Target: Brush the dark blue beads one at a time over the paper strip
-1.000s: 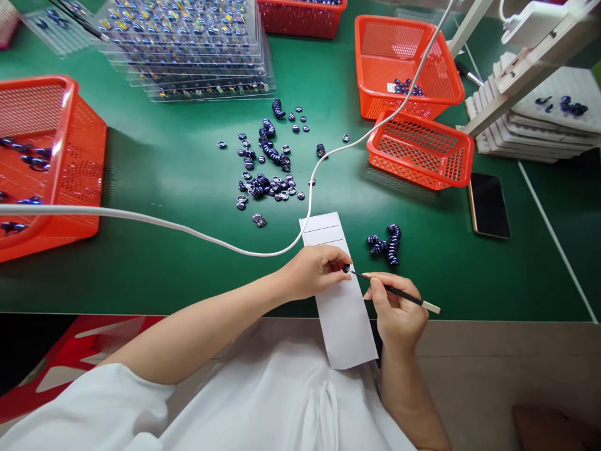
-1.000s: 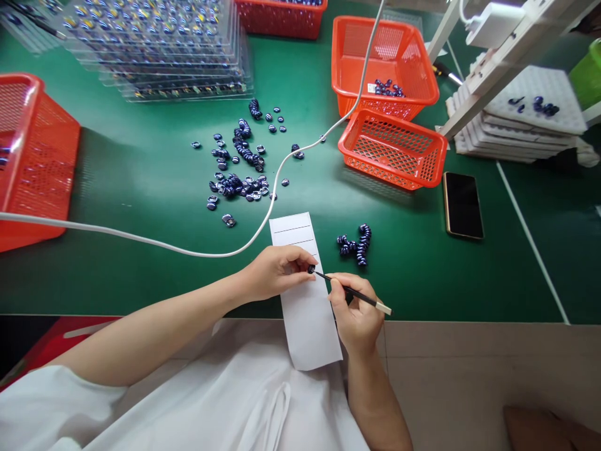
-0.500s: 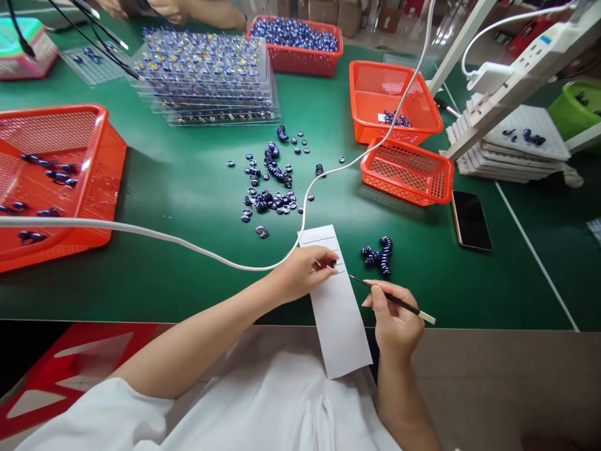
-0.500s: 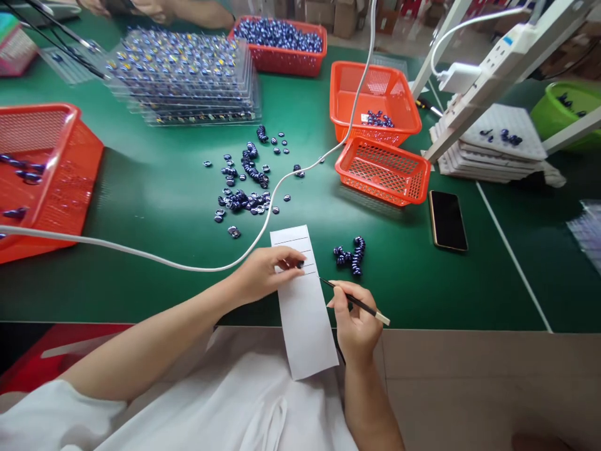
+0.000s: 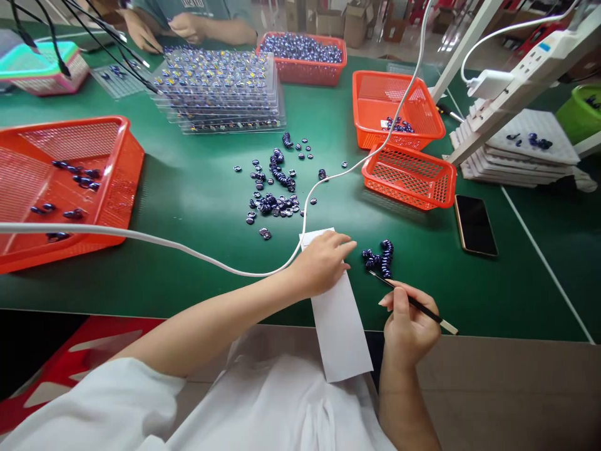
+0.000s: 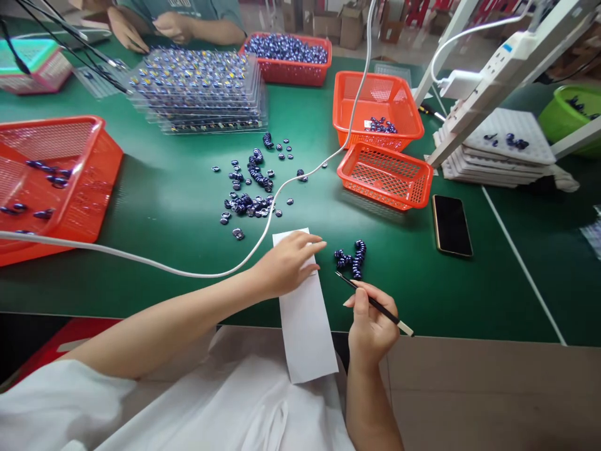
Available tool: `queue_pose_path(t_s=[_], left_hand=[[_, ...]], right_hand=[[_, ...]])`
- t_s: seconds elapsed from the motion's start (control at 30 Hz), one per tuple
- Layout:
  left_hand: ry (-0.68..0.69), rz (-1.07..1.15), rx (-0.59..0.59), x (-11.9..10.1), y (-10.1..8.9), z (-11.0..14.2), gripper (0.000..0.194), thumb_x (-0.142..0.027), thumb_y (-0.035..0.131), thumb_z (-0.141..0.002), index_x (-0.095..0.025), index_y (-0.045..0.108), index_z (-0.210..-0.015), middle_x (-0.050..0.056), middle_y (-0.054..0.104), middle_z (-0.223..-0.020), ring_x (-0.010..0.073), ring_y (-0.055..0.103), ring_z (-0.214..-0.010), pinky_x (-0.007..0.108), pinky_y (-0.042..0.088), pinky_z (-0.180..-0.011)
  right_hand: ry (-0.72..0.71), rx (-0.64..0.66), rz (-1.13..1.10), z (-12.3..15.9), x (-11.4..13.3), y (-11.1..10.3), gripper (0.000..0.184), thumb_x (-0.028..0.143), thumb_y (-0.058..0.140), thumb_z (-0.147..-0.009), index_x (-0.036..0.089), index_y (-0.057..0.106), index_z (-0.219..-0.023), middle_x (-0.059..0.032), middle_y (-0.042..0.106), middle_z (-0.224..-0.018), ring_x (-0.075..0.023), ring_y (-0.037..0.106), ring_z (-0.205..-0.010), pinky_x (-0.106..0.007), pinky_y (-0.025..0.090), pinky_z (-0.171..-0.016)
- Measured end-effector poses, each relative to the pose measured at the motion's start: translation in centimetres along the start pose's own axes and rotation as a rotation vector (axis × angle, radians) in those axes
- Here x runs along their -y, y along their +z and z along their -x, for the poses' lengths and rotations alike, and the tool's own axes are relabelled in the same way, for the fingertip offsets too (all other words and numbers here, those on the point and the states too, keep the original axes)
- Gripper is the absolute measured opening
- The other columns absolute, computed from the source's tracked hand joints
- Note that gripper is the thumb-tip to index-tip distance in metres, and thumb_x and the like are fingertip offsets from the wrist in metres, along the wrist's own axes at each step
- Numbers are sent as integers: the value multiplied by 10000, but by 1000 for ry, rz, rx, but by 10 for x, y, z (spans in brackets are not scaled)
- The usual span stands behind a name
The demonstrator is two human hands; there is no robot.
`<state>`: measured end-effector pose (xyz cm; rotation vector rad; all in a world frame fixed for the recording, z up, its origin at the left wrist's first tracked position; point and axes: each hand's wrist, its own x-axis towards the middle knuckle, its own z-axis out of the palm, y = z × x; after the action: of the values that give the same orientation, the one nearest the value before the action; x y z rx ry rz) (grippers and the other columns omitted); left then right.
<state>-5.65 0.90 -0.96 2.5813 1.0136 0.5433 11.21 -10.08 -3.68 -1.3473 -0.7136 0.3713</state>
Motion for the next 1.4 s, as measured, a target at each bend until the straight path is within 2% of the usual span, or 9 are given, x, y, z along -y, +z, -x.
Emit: queue_pose_path(t_s=[0.1,0.23,0.33,0.5,0.73,1.0,1.2,1.3,1.4], left_hand=[[79,85,38,-6,20,-26,366,-178,691,-888,-125,608,-1240,143,672,-1228,287,600,-1091,443,522,-955],[19,126,28,-2,33,-40,148,-147,589,-937,-138,667,-1063,103,722,-982,246,624,-953,383,521,-858],[8,117,19,-1,33,-39,131,-150,581,-927,-142,666,-1026,98,709,-945,239,616,-916,371,508,-825],[11,63,54,-7,28,-40,187,-207,640,-886,-147,655,-1063,113,680,-1021,261,603,-955,393,502,-842],[33,5,104,-12,29,-50,150,-94,540,-863,-133,624,-980,108,692,-956,254,616,-928,375,499,-836],[88,-104,194,-10,28,-53,212,-38,504,-831,-129,628,-978,108,651,-923,251,625,-831,343,481,-686],[-23,22,136,-3,14,-42,283,-79,527,-867,-171,683,-1085,91,655,-1029,199,646,-812,296,495,-690],[-58,127,52,4,1,-23,256,-78,530,-865,-173,686,-1045,72,679,-1001,180,648,-826,289,505,-736],[-85,211,-29,13,-13,5,180,-108,529,-885,-165,663,-991,41,682,-872,155,627,-767,266,498,-711]], right_hand=[[14,8,-22,0,0,-2,137,278,757,-835,167,678,-841,-35,746,-822,-93,617,-479,-253,530,-492],[6,24,-17,0,0,-3,141,290,739,-850,168,668,-843,-42,748,-830,-100,625,-488,-267,549,-506],[-6,34,-15,0,-1,-3,145,298,734,-852,170,666,-846,-45,751,-838,-103,626,-488,-270,551,-502],[-14,34,-13,0,-1,-2,126,285,733,-853,172,679,-858,-46,752,-845,-102,624,-491,-274,554,-515],[-5,40,-32,0,-2,-2,124,284,738,-851,167,697,-860,-44,751,-837,-98,618,-491,-263,535,-504],[2,36,-53,0,-2,-3,128,285,743,-845,171,686,-851,-40,750,-831,-102,621,-495,-270,532,-518],[35,33,-58,-1,0,-3,155,308,751,-836,166,689,-841,-33,737,-786,-102,608,-483,-272,523,-516],[65,39,-40,-3,0,-4,172,322,757,-831,165,688,-836,-33,732,-779,-103,609,-485,-257,498,-493],[93,65,-24,-4,3,-7,172,324,766,-826,168,696,-847,-31,733,-776,-104,621,-505,-245,492,-499]])
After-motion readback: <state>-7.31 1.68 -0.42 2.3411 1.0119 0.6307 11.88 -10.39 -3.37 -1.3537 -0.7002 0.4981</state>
